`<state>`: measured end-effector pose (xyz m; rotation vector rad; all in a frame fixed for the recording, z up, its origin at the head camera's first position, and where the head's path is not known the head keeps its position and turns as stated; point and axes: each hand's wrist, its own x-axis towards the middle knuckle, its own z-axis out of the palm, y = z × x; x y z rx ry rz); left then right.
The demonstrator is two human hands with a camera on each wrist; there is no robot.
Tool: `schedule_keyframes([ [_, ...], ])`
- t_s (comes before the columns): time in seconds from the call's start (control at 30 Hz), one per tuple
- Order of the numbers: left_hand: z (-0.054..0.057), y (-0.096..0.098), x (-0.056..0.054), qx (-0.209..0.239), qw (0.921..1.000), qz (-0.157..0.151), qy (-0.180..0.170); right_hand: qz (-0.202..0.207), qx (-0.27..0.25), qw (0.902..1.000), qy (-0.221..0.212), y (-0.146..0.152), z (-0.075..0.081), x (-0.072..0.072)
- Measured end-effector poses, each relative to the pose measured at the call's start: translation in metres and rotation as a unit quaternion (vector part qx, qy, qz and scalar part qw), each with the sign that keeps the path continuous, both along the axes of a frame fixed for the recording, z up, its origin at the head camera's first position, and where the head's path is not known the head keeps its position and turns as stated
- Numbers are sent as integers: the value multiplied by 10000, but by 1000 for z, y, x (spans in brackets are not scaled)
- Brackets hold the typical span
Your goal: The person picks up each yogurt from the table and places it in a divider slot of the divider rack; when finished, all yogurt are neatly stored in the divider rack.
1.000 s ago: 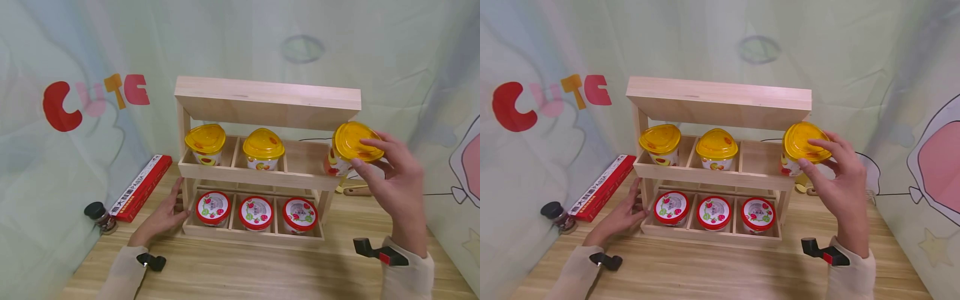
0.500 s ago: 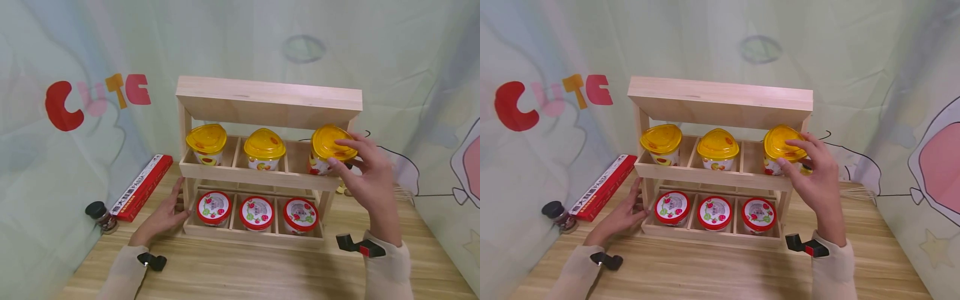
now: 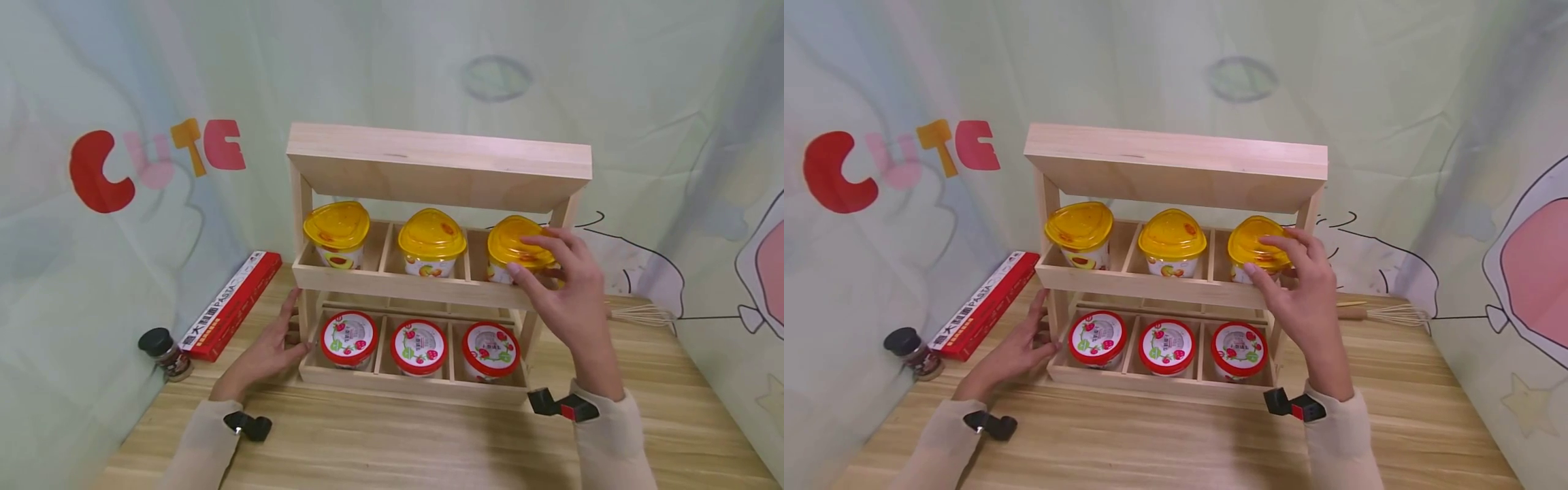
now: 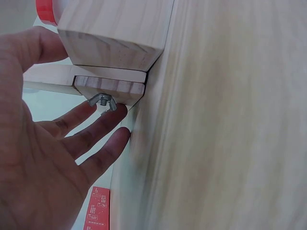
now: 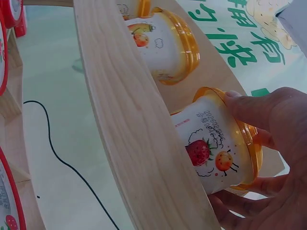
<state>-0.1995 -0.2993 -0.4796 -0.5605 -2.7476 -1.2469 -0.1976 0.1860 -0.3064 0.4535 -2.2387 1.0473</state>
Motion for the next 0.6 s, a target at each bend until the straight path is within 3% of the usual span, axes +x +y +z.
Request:
schedule_keyframes([
  [0.6, 4, 1, 2, 19, 10000, 41, -12, -451, 114, 9989, -97, -6, -8, 4],
])
